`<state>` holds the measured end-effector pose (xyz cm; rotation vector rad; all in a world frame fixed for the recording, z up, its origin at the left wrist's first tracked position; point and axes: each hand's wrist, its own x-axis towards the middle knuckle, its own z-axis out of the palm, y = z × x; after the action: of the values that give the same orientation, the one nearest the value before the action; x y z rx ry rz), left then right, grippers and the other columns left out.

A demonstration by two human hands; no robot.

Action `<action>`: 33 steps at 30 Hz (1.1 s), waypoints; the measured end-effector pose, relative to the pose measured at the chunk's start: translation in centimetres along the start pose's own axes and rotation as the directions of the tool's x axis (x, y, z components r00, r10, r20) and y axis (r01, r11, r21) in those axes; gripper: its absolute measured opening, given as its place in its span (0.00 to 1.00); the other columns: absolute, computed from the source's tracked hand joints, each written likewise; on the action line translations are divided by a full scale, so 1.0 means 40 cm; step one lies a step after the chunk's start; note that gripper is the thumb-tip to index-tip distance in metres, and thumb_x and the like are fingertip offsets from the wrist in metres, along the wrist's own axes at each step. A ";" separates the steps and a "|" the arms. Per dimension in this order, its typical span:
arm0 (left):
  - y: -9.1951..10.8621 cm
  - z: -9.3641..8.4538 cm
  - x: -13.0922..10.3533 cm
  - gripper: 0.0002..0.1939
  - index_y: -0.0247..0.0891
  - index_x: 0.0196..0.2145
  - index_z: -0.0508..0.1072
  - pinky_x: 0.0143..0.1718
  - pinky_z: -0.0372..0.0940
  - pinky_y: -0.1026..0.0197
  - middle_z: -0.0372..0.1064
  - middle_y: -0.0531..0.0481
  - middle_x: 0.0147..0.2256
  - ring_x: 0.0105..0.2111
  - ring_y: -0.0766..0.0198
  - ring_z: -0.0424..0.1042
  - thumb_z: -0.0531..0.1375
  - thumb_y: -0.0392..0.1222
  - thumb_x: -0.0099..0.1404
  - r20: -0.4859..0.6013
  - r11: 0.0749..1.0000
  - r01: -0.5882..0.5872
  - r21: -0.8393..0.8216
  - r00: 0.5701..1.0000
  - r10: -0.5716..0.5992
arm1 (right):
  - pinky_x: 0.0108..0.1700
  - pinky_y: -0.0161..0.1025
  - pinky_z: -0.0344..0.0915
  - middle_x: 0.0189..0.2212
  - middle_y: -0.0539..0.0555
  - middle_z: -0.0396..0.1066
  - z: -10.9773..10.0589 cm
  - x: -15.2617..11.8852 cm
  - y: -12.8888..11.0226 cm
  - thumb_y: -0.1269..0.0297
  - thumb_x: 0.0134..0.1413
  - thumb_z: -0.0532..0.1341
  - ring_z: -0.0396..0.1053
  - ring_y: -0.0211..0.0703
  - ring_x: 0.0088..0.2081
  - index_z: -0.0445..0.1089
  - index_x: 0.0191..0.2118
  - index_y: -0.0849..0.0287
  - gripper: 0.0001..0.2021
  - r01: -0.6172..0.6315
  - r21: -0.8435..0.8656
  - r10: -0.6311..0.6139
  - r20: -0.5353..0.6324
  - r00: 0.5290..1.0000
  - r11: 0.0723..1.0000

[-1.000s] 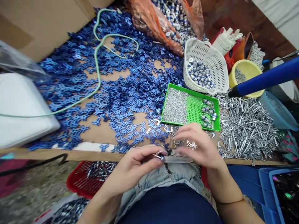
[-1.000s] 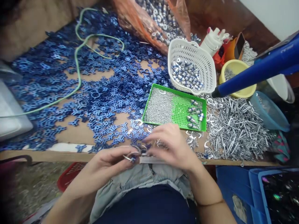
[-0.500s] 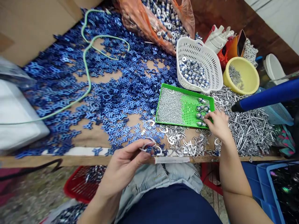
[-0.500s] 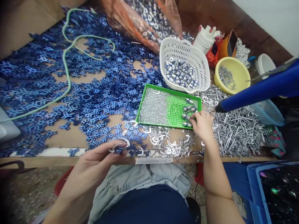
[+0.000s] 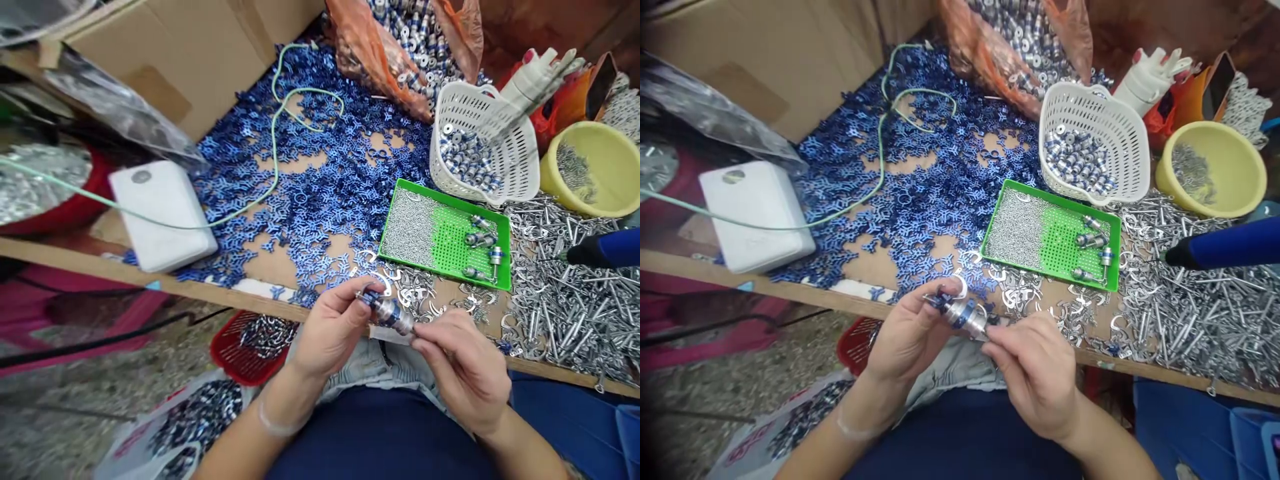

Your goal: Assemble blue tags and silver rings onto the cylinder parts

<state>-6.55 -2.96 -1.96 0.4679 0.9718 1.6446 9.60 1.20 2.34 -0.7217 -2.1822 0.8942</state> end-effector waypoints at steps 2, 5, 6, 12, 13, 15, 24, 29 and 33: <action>0.004 -0.008 -0.002 0.13 0.41 0.32 0.78 0.22 0.64 0.65 0.68 0.48 0.28 0.24 0.67 0.66 0.66 0.51 0.51 0.006 0.999 -0.022 0.024 1.000 0.022 | 0.33 0.40 0.63 0.27 0.51 0.72 -0.002 0.002 0.001 0.81 0.48 0.60 0.67 0.39 0.29 0.67 0.47 0.55 0.20 0.012 -0.011 -0.012 -0.007 1.000 1.000; 0.017 -0.027 0.001 0.09 0.43 0.35 0.78 0.26 0.64 0.66 0.68 0.48 0.29 0.28 0.67 0.66 0.64 0.46 0.56 0.119 0.985 -0.126 0.116 0.987 0.112 | 0.31 0.38 0.63 0.26 0.50 0.72 -0.007 0.000 -0.003 0.78 0.49 0.60 0.67 0.37 0.28 0.70 0.42 0.55 0.15 -0.108 0.068 0.108 -0.007 0.994 0.992; 0.024 -0.033 0.003 0.08 0.43 0.36 0.78 0.28 0.64 0.65 0.69 0.48 0.30 0.29 0.66 0.66 0.64 0.44 0.57 0.174 0.972 -0.175 0.158 0.974 0.147 | 0.30 0.36 0.63 0.25 0.50 0.72 -0.007 -0.001 -0.005 0.77 0.50 0.60 0.67 0.37 0.27 0.71 0.40 0.55 0.12 -0.204 0.136 0.204 0.016 0.979 0.970; 0.061 -0.050 0.013 0.09 0.43 0.38 0.77 0.31 0.65 0.63 0.70 0.47 0.30 0.31 0.64 0.69 0.63 0.37 0.57 0.339 0.905 -0.264 0.335 0.929 0.145 | 0.26 0.31 0.66 0.18 0.48 0.71 0.004 -0.010 -0.008 0.64 0.52 0.61 0.68 0.35 0.21 0.72 0.32 0.57 0.03 -0.641 0.500 0.614 0.246 0.750 0.582; 0.063 -0.049 0.013 0.09 0.43 0.37 0.77 0.31 0.65 0.64 0.70 0.47 0.30 0.30 0.64 0.69 0.63 0.37 0.57 0.336 0.906 -0.256 0.337 0.932 0.138 | 0.27 0.31 0.66 0.19 0.48 0.71 0.008 -0.013 -0.007 0.65 0.51 0.62 0.69 0.34 0.22 0.72 0.32 0.56 0.03 -0.625 0.504 0.619 0.209 0.757 0.595; 0.065 -0.045 0.014 0.08 0.43 0.37 0.77 0.31 0.66 0.63 0.71 0.47 0.30 0.30 0.63 0.69 0.63 0.38 0.57 0.332 0.911 -0.237 0.338 0.936 0.120 | 0.29 0.30 0.66 0.21 0.48 0.72 0.017 -0.018 -0.001 0.66 0.50 0.63 0.70 0.34 0.25 0.72 0.33 0.56 0.02 -0.585 0.507 0.607 0.143 0.782 0.634; 0.079 -0.038 0.001 0.11 0.44 0.41 0.77 0.40 0.65 0.59 0.69 0.45 0.38 0.39 0.60 0.69 0.61 0.38 0.59 0.303 0.920 -0.167 0.355 0.951 0.056 | 0.28 0.29 0.69 0.22 0.46 0.72 0.077 -0.021 0.040 0.66 0.47 0.66 0.70 0.32 0.23 0.66 0.28 0.57 0.07 -0.471 0.788 0.661 0.111 0.742 0.396; 0.061 -0.031 0.011 0.08 0.41 0.34 0.78 0.41 0.65 0.56 0.70 0.44 0.41 0.41 0.56 0.69 0.63 0.37 0.55 0.334 0.985 0.164 0.047 0.927 -0.170 | 0.30 0.29 0.70 0.23 0.45 0.71 0.101 -0.037 0.038 0.68 0.49 0.64 0.71 0.32 0.26 0.66 0.30 0.55 0.05 -0.409 0.778 0.611 0.041 0.790 0.476; 0.018 0.017 0.020 0.05 0.38 0.27 0.71 0.32 0.64 0.59 0.69 0.49 0.26 0.30 0.61 0.69 0.61 0.41 0.52 0.362 0.844 0.396 -0.362 0.894 -0.265 | 0.33 0.34 0.70 0.31 0.48 0.72 0.128 -0.050 0.048 0.67 0.52 0.62 0.72 0.35 0.30 0.63 0.32 0.55 0.05 -0.410 0.653 0.563 -0.030 0.826 0.637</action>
<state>-6.71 -2.02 -1.13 0.2180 0.4130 1.3615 7.52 -0.98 -2.64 -1.0280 -1.3280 1.6229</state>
